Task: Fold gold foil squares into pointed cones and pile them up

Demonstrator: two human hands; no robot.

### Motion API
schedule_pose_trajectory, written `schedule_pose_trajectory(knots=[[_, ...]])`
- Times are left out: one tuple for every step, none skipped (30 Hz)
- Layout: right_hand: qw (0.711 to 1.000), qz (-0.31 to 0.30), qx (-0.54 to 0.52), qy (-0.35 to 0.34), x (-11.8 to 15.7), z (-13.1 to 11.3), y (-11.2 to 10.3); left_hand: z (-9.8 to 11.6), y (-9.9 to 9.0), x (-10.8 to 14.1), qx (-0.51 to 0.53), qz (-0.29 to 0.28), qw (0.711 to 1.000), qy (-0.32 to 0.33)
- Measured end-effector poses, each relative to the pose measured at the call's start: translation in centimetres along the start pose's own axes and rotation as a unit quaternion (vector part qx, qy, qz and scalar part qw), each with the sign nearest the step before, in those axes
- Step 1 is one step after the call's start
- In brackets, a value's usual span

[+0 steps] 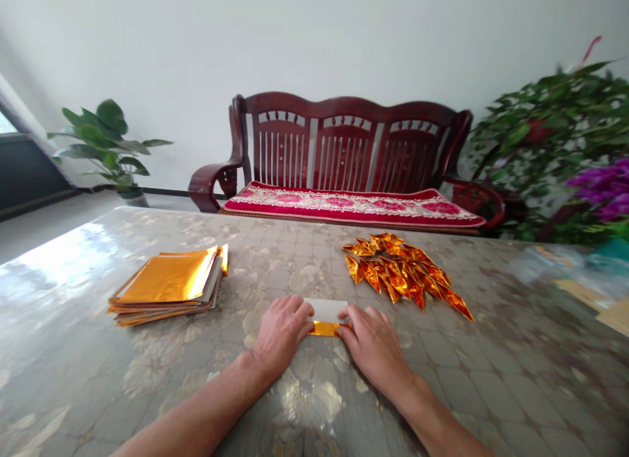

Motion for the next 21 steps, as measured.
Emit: schedule_pose_trajectory(knots=[[1.000,0.001,0.000,-0.001,0.0,0.0,0.0,0.6,0.2,0.1,-0.001,-0.006,1.000,0.022],[1.000,0.002,0.000,0.000,0.0,0.0,0.0,1.2,0.3,0.3,-0.006,-0.015,0.999,0.043],[1.000,0.004,0.000,0.000,0.0,0.0,0.0,1.8,0.5,0.6,-0.016,-0.024,0.998,0.059],[1.000,0.006,0.000,0.000,0.0,0.0,-0.1,2.3,0.6,0.9,-0.029,-0.035,0.996,0.071],[1.000,0.008,-0.001,-0.001,0.0,0.0,-0.1,2.9,0.7,1.2,-0.044,-0.044,0.995,0.079],[1.000,0.010,-0.002,-0.003,0.0,-0.1,-0.1,3.4,0.8,1.5,-0.063,-0.052,0.993,0.080],[1.000,0.011,-0.003,-0.005,0.0,-0.1,-0.2,3.9,0.9,1.8,-0.081,-0.057,0.992,0.080],[1.000,0.012,-0.003,-0.007,0.0,-0.1,-0.2,4.4,0.8,2.1,-0.099,-0.057,0.990,0.081],[1.000,0.013,-0.003,-0.007,0.0,-0.1,-0.2,4.8,0.8,2.4,-0.118,-0.053,0.989,0.076],[1.000,0.013,-0.003,-0.007,0.0,-0.1,-0.2,5.1,0.7,2.7,-0.132,-0.046,0.987,0.073],[1.000,0.012,-0.002,-0.006,0.0,-0.1,-0.1,5.5,0.6,2.9,-0.143,-0.039,0.986,0.071],[1.000,0.010,-0.003,-0.004,0.0,-0.1,-0.1,5.7,0.6,3.1,-0.150,-0.034,0.986,0.069],[1.000,0.009,-0.004,-0.002,0.0,-0.1,-0.1,5.9,0.6,3.3,-0.156,-0.028,0.985,0.068],[1.000,0.007,-0.005,0.000,0.0,-0.1,0.0,6.0,0.6,3.4,-0.162,-0.022,0.984,0.067],[1.000,0.006,-0.007,0.002,0.0,-0.1,0.0,6.0,0.7,3.5,-0.166,-0.017,0.984,0.066],[1.000,0.007,-0.008,0.005,0.1,-0.1,0.0,6.0,0.7,3.6,-0.171,-0.012,0.983,0.066],[1.000,0.009,-0.007,0.008,0.1,0.0,-0.1,6.0,0.8,3.7,-0.174,-0.008,0.983,0.065],[1.000,0.012,-0.006,0.013,0.1,0.2,-0.1,6.0,0.8,3.8,-0.176,-0.005,0.982,0.065],[1.000,0.014,-0.003,0.018,0.2,0.4,-0.2,6.1,0.9,3.8,-0.176,-0.003,0.982,0.065],[1.000,0.016,0.000,0.024,0.3,0.7,-0.2,6.2,1.0,3.8,-0.176,-0.001,0.982,0.066],[0.999,0.018,0.004,0.029,0.3,0.9,-0.2,6.2,1.0,3.8,-0.176,0.001,0.982,0.068]])
Point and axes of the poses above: each hand's wrist, its own x-axis away from the middle knuckle, its own y-axis out of the palm, z = x × y, the point moved 10 cm from there along -x, towards the middle knuckle, and after that the axes turned 8 degrees about -x, right-handed, at the moved point
